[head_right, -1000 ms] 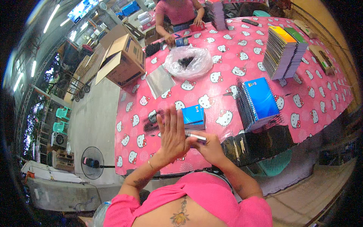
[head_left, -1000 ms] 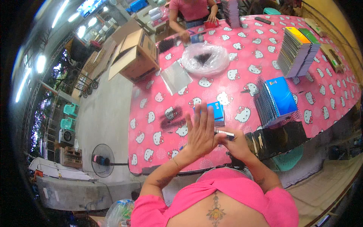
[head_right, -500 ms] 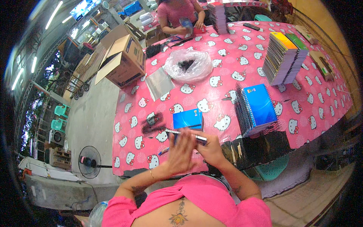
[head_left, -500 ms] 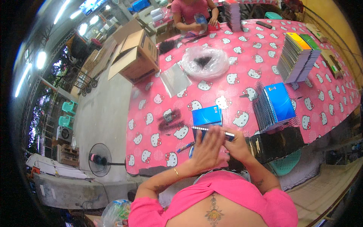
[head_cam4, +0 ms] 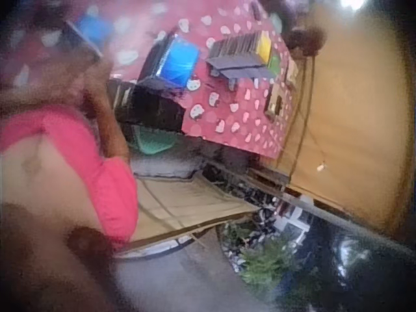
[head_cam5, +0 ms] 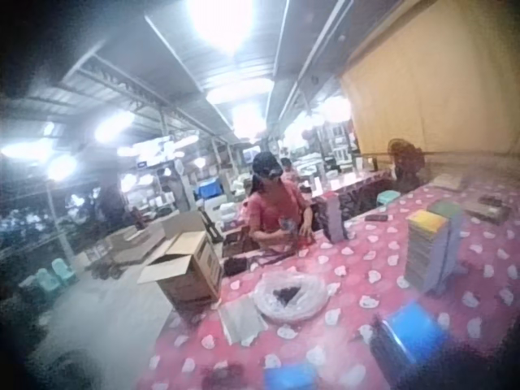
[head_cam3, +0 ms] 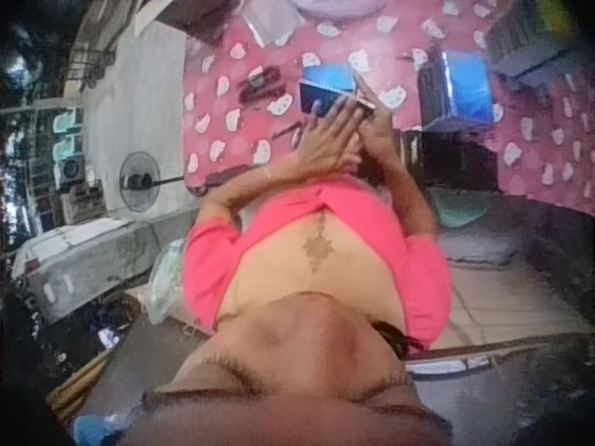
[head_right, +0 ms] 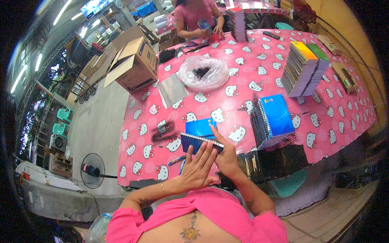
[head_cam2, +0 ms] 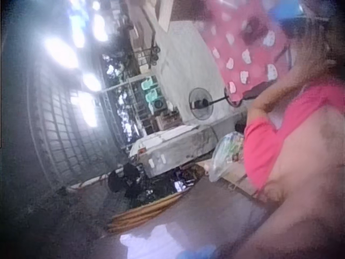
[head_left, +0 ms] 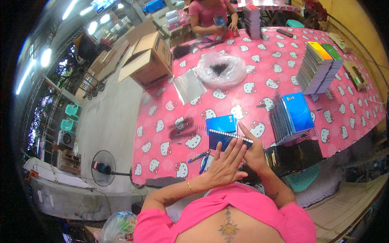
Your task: The person applies adhesive labels to the spines of small blue notebooks by hand, pressing each label firmly before stacking the notebook onto a pile.
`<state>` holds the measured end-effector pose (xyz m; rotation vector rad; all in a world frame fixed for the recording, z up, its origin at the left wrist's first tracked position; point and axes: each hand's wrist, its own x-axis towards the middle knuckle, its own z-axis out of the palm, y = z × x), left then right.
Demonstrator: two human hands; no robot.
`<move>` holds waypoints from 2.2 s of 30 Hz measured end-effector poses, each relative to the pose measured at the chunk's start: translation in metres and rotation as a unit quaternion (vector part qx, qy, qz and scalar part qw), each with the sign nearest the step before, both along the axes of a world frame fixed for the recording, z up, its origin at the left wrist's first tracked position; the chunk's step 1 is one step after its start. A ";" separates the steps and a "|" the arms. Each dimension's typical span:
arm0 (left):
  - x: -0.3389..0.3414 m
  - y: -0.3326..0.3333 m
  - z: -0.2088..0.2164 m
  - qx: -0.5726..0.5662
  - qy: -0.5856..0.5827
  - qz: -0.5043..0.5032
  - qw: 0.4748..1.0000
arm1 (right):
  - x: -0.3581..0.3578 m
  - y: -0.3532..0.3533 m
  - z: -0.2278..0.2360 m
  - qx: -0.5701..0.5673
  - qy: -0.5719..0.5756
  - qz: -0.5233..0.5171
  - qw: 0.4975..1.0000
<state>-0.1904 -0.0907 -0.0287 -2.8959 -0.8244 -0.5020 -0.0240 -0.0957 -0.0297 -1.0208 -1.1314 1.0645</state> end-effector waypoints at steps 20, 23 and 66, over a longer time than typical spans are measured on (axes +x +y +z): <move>-0.002 0.036 0.073 -0.197 -0.253 -0.056 0.946 | 0.020 -0.024 0.047 -0.012 -0.092 0.142 0.985; -0.009 0.035 0.067 -0.437 -0.330 -0.089 0.832 | 0.050 -0.021 0.046 0.022 -0.047 0.216 0.975; -0.087 0.018 -0.101 -0.319 -0.203 0.168 0.910 | 0.005 -0.008 -0.065 0.024 -0.529 -0.032 0.848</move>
